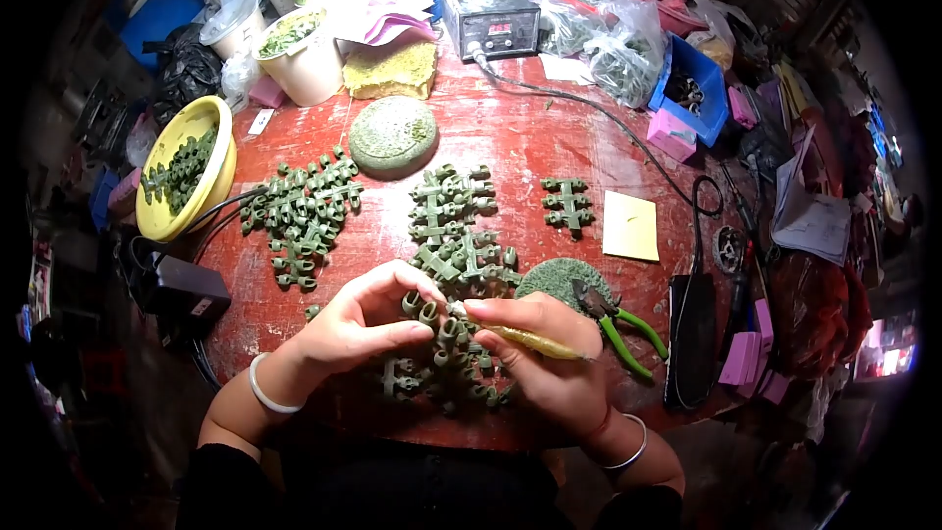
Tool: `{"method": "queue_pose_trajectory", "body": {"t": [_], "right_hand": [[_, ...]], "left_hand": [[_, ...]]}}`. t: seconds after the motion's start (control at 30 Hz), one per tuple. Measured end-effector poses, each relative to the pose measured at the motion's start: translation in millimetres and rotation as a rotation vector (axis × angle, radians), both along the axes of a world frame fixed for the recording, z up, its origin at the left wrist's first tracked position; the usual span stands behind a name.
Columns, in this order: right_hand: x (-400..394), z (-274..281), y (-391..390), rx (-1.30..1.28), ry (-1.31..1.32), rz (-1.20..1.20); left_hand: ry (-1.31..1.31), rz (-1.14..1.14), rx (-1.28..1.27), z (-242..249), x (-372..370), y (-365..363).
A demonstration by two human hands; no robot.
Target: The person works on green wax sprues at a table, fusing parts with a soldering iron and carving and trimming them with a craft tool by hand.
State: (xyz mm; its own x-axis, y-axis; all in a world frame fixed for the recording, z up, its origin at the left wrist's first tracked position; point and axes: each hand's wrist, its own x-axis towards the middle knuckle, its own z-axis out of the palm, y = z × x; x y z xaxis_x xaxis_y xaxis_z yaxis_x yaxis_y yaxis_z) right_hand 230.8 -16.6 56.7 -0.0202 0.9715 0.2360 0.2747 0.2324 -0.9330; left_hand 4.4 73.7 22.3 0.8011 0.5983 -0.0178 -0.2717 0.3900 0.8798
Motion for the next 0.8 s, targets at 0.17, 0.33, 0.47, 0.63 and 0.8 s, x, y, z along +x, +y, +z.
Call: {"method": "queue_pose_trajectory", "body": {"t": [0.17,0.33,0.47,0.63,0.8], "right_hand": [[-4,-2,1,0.208,-0.116,0.048],[-8,-7,-1,0.239,-0.195,0.01],[-6,-7,-2,0.251,-0.171,-0.016],[-6,-3,0,0.24,-0.179,0.051],[-1,-7,-13,-0.001,0.094,-0.032]], "left_hand": [[0.184,0.074,0.181,3,-3,1],[0.218,0.151,0.403,1,-1,0],[0.168,0.112,0.289,3,-1,-1],[0.174,0.087,0.243,2,-4,2],[0.382,0.096,0.605,16,-4,1]]}}
